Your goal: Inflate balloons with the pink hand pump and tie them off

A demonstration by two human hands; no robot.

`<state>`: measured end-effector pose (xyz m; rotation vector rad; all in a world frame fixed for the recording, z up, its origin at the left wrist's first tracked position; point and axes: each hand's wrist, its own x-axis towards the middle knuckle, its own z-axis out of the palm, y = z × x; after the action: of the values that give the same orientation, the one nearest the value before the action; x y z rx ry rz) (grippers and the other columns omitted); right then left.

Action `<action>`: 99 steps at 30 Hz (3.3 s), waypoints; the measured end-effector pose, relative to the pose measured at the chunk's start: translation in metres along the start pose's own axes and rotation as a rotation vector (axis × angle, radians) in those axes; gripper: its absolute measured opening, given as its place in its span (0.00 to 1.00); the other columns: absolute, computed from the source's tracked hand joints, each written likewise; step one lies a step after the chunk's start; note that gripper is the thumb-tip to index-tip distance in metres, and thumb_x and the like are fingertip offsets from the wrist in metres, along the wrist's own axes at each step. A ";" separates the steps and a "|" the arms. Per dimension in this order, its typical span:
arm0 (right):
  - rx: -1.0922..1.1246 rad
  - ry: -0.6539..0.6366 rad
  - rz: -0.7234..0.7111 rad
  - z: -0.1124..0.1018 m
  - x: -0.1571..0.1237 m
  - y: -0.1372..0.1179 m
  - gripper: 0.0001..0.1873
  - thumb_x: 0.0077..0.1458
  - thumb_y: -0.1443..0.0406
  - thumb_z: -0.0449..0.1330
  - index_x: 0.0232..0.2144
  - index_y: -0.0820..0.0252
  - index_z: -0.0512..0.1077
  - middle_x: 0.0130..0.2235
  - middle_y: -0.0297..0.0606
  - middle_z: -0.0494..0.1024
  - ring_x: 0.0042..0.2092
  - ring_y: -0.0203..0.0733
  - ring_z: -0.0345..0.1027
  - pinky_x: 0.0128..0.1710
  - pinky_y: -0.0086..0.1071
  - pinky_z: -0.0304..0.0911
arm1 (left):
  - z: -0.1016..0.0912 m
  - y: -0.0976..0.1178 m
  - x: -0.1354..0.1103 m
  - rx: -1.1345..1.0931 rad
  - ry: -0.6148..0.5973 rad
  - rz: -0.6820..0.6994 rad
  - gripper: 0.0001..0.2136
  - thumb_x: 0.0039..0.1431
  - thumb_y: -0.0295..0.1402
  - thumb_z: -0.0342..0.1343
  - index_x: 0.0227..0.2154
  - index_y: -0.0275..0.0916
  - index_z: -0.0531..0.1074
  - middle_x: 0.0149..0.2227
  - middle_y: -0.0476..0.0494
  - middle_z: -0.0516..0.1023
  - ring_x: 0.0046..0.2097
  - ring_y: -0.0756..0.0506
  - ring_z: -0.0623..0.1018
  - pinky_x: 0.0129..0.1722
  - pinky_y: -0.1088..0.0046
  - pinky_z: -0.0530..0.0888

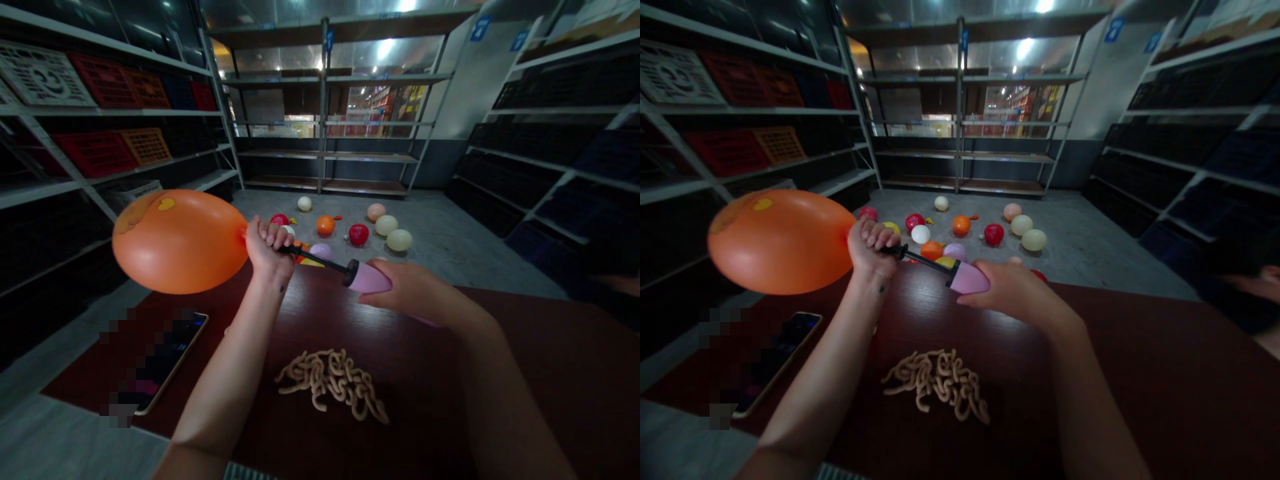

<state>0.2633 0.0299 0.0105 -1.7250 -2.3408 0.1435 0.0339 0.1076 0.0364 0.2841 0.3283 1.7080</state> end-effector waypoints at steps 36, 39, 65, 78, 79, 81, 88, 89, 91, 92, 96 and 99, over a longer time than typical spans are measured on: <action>-0.152 0.132 -0.002 0.014 0.014 -0.038 0.27 0.57 0.45 0.59 0.50 0.54 0.71 0.40 0.40 0.81 0.40 0.50 0.75 0.35 0.35 0.59 | -0.007 -0.041 -0.018 0.107 -0.034 -0.054 0.25 0.70 0.36 0.47 0.16 0.39 0.48 0.13 0.57 0.46 0.14 0.55 0.50 0.16 0.76 0.54; -0.124 0.156 -0.006 0.018 0.015 -0.033 0.28 0.55 0.45 0.61 0.52 0.52 0.70 0.42 0.39 0.81 0.42 0.50 0.75 0.36 0.35 0.60 | -0.008 -0.034 -0.011 0.113 -0.052 -0.008 0.26 0.70 0.38 0.48 0.16 0.39 0.48 0.13 0.57 0.46 0.14 0.55 0.51 0.16 0.76 0.54; -0.089 0.130 0.334 0.058 -0.090 0.023 0.23 0.57 0.51 0.59 0.52 0.52 0.70 0.48 0.39 0.81 0.45 0.52 0.77 0.38 0.37 0.65 | -0.018 -0.071 -0.035 0.215 0.130 -0.012 0.23 0.67 0.34 0.48 0.16 0.39 0.50 0.12 0.57 0.48 0.14 0.55 0.51 0.17 0.75 0.52; -0.157 0.074 0.189 0.049 -0.054 -0.043 0.23 0.59 0.50 0.56 0.50 0.56 0.69 0.43 0.42 0.82 0.39 0.50 0.77 0.34 0.36 0.63 | -0.034 -0.086 -0.067 0.176 0.154 -0.151 0.22 0.66 0.28 0.46 0.15 0.39 0.49 0.12 0.56 0.48 0.13 0.54 0.50 0.16 0.75 0.49; -0.149 0.067 0.179 0.050 -0.054 -0.044 0.22 0.60 0.50 0.56 0.50 0.56 0.69 0.43 0.42 0.82 0.39 0.50 0.77 0.34 0.36 0.63 | -0.035 -0.085 -0.068 0.177 0.164 -0.149 0.22 0.65 0.27 0.45 0.15 0.39 0.49 0.12 0.55 0.48 0.13 0.54 0.50 0.16 0.75 0.49; -0.135 0.059 0.172 0.053 -0.056 -0.044 0.22 0.60 0.49 0.55 0.50 0.56 0.69 0.44 0.41 0.82 0.41 0.50 0.77 0.36 0.36 0.64 | -0.037 -0.082 -0.066 0.180 0.181 -0.142 0.21 0.64 0.25 0.45 0.15 0.39 0.49 0.12 0.55 0.48 0.13 0.54 0.50 0.16 0.75 0.49; -0.121 0.034 0.236 0.056 -0.068 -0.035 0.27 0.59 0.45 0.56 0.54 0.52 0.68 0.49 0.41 0.81 0.43 0.51 0.77 0.36 0.36 0.64 | -0.037 -0.053 -0.046 0.179 0.228 -0.084 0.20 0.64 0.24 0.45 0.16 0.39 0.49 0.12 0.55 0.49 0.14 0.55 0.51 0.16 0.76 0.50; -0.120 0.032 0.237 0.055 -0.071 -0.032 0.27 0.59 0.46 0.56 0.54 0.52 0.68 0.49 0.41 0.81 0.43 0.51 0.77 0.36 0.36 0.64 | -0.037 -0.046 -0.043 0.179 0.231 -0.075 0.20 0.64 0.24 0.45 0.16 0.40 0.49 0.12 0.55 0.48 0.14 0.54 0.51 0.16 0.75 0.50; -0.128 0.046 0.237 0.054 -0.077 -0.028 0.26 0.59 0.47 0.56 0.54 0.52 0.68 0.49 0.42 0.81 0.43 0.51 0.77 0.37 0.36 0.64 | -0.035 -0.032 -0.037 0.178 0.233 -0.053 0.20 0.64 0.24 0.45 0.16 0.40 0.49 0.13 0.56 0.48 0.14 0.54 0.51 0.16 0.75 0.50; -0.133 0.059 0.235 0.053 -0.079 -0.027 0.25 0.59 0.48 0.57 0.54 0.53 0.68 0.49 0.42 0.81 0.44 0.51 0.77 0.38 0.36 0.64 | -0.035 -0.025 -0.035 0.176 0.228 -0.040 0.20 0.64 0.24 0.45 0.16 0.40 0.49 0.13 0.56 0.48 0.14 0.54 0.51 0.17 0.75 0.50; -0.157 0.099 0.232 0.053 -0.081 -0.025 0.24 0.59 0.49 0.57 0.52 0.54 0.69 0.48 0.42 0.81 0.44 0.51 0.77 0.37 0.35 0.63 | -0.034 -0.004 -0.031 0.160 0.178 0.014 0.20 0.65 0.26 0.44 0.16 0.39 0.50 0.13 0.56 0.48 0.14 0.55 0.51 0.17 0.75 0.50; -0.170 0.105 0.242 0.055 -0.078 -0.029 0.23 0.58 0.48 0.58 0.50 0.54 0.70 0.47 0.41 0.82 0.41 0.50 0.77 0.34 0.34 0.61 | -0.035 0.000 -0.035 0.146 0.160 0.051 0.21 0.67 0.27 0.43 0.16 0.39 0.50 0.13 0.57 0.48 0.14 0.55 0.51 0.17 0.75 0.50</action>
<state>0.2449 -0.0503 -0.0466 -2.0395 -2.1174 -0.1071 0.0265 0.0708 0.0042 0.2652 0.5691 1.7645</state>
